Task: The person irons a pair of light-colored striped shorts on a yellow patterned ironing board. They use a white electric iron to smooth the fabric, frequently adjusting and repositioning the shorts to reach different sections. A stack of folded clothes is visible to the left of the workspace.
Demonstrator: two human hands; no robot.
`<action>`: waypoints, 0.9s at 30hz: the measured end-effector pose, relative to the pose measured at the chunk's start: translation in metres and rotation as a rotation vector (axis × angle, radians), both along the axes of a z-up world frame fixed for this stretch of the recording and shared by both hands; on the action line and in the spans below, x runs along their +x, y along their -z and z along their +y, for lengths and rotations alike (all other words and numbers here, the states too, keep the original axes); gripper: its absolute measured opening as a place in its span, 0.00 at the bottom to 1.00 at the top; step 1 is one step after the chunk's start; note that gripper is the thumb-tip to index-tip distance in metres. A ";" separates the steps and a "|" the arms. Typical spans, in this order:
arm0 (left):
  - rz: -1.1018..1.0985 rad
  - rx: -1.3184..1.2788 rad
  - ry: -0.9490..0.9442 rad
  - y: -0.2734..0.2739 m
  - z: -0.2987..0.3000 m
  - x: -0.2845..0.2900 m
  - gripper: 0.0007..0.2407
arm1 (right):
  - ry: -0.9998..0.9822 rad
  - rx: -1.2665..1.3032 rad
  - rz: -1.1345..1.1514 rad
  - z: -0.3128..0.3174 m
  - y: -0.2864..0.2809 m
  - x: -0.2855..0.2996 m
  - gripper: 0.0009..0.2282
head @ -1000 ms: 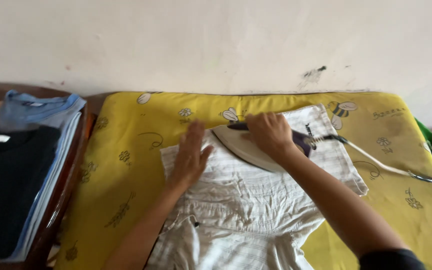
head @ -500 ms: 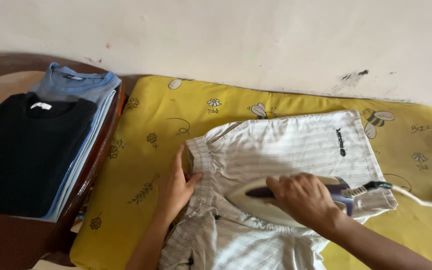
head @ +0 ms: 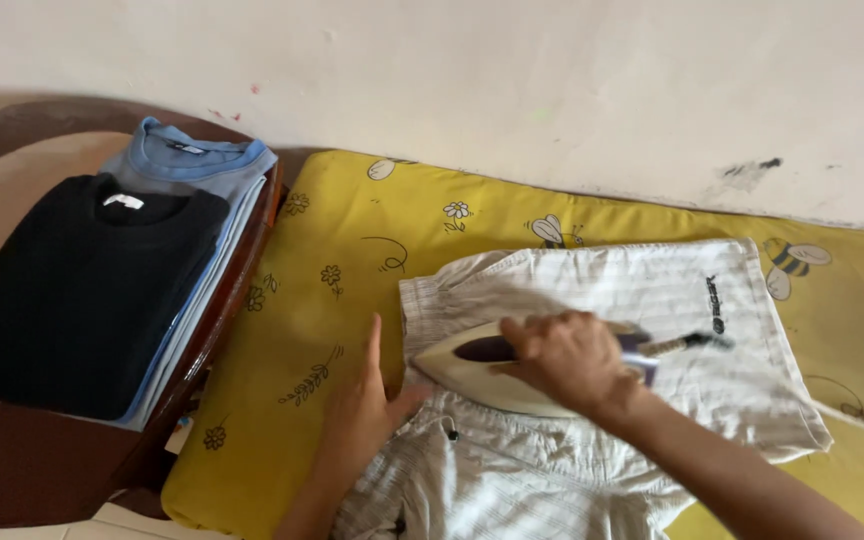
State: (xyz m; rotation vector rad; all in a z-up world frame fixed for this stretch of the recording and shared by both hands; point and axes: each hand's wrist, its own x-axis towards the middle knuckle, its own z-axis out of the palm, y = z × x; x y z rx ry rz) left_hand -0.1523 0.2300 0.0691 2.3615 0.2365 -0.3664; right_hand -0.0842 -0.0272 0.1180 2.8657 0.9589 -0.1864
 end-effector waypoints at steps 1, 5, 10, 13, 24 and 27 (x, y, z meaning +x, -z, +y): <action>-0.050 0.098 0.048 0.009 0.000 -0.003 0.51 | 0.061 -0.057 0.048 0.016 -0.009 0.000 0.18; 0.136 0.255 0.053 -0.008 -0.016 -0.017 0.43 | 0.148 -0.104 -0.038 0.054 -0.001 0.034 0.13; 0.117 0.101 -0.054 -0.006 -0.010 -0.024 0.44 | 0.179 -0.094 -0.080 0.066 0.004 0.069 0.16; 0.068 -0.016 -0.108 0.003 -0.002 -0.027 0.46 | 0.025 -0.154 -0.150 0.048 0.005 0.038 0.15; 0.011 -0.126 -0.160 0.003 0.001 -0.033 0.46 | 0.159 -0.086 -0.022 0.057 0.001 0.012 0.23; -0.018 -0.171 -0.189 0.001 0.003 -0.034 0.45 | 0.173 -0.052 0.057 0.028 -0.016 -0.014 0.20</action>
